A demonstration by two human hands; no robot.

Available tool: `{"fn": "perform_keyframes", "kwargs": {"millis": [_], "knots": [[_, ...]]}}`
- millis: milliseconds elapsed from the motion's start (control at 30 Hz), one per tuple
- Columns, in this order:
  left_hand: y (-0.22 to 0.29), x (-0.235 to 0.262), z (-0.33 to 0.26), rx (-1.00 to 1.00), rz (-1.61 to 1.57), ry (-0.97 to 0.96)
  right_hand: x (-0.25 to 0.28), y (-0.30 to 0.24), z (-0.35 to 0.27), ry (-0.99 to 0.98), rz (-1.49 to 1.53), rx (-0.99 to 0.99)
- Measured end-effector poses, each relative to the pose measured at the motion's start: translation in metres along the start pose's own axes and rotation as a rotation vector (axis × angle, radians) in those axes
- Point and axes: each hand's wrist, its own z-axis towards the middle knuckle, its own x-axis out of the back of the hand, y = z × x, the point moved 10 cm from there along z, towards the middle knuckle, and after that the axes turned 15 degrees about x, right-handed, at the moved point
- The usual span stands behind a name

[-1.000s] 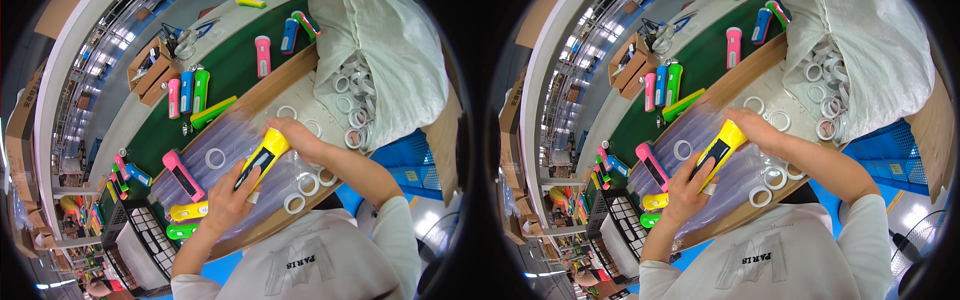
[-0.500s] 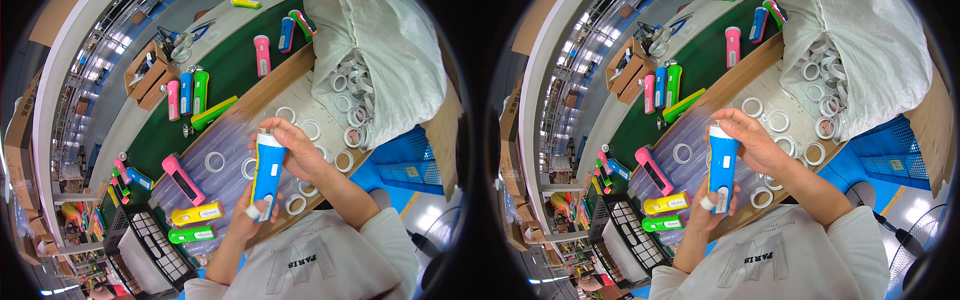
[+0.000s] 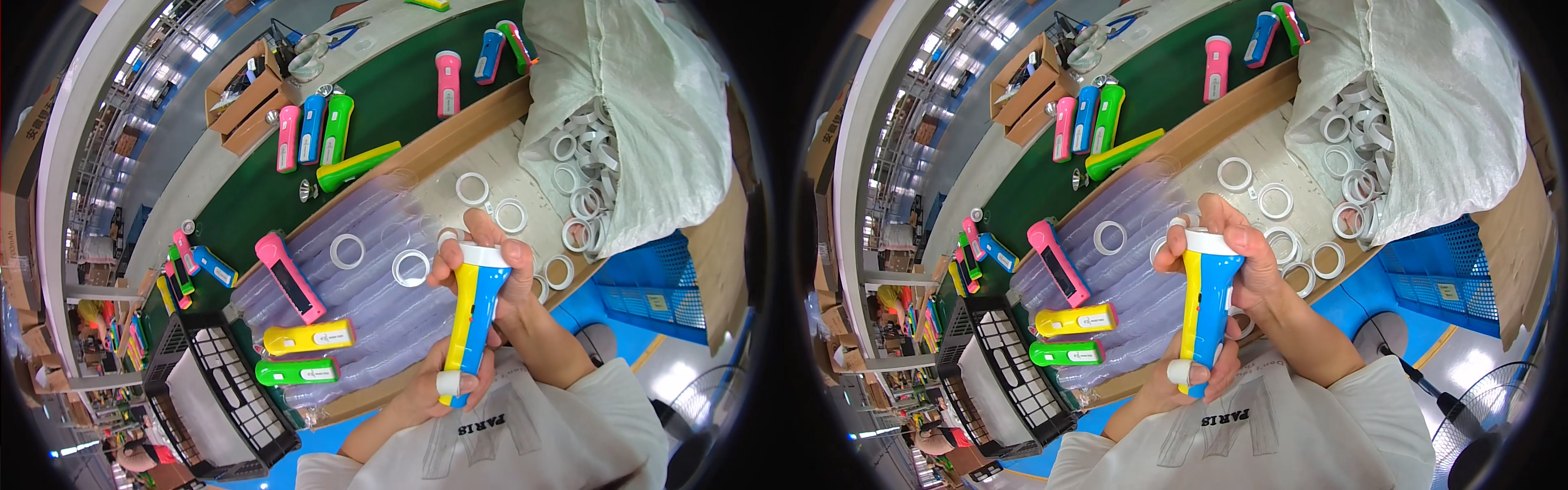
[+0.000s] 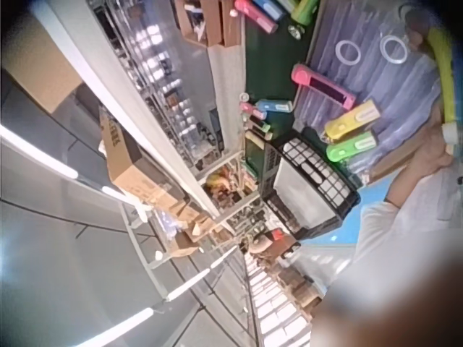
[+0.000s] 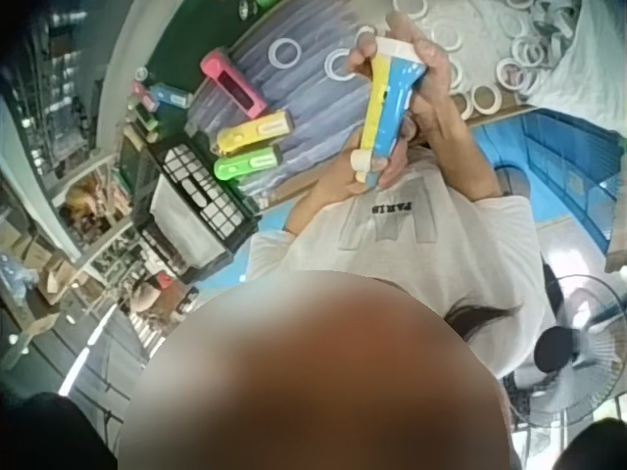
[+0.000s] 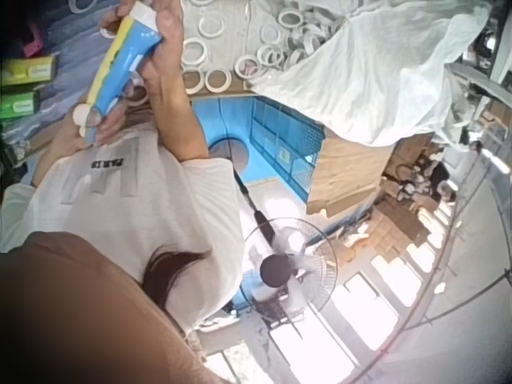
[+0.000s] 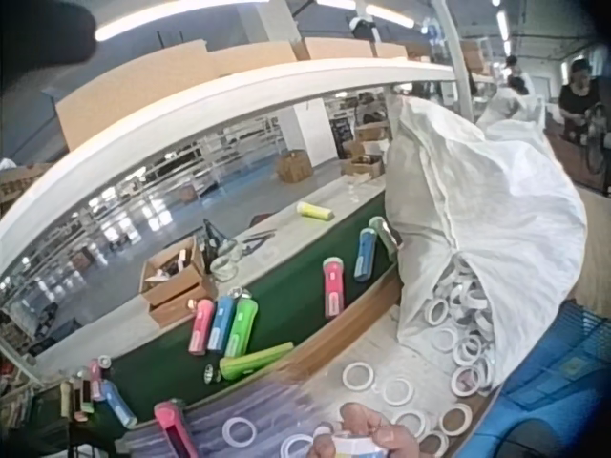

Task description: Attach heads and lenses to flashlight bodies as part of an assembly line process.

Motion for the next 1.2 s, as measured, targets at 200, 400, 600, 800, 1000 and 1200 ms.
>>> {"fn": "perform_keyframes", "kwargs": {"millis": [200, 400, 600, 800, 1000, 1200], "knots": [[0.081, 0.043, -0.029, -0.404, 1.417, 1.066, 0.022, -0.032, 0.000, 0.151, -0.771, 0.099], [0.088, 0.069, -0.010, -0.227, 0.937, 0.740, 0.055, -0.035, 0.017, 0.145, -0.762, -0.079], [0.097, 0.072, 0.007, -0.026, 0.114, 0.248, 0.060, -0.070, 0.042, 0.085, -1.145, -0.156], [0.251, 0.057, 0.022, -0.393, 1.179, 0.921, 0.069, -0.086, 0.052, -0.410, -2.584, 0.045], [0.249, 0.016, 0.055, -0.628, 2.208, 0.916, 0.081, -0.077, 0.057, -0.465, -2.479, 0.106], [0.209, 0.033, 0.106, -0.603, 2.446, 0.825, 0.070, -0.079, 0.059, -0.424, -2.204, 0.140]]}}
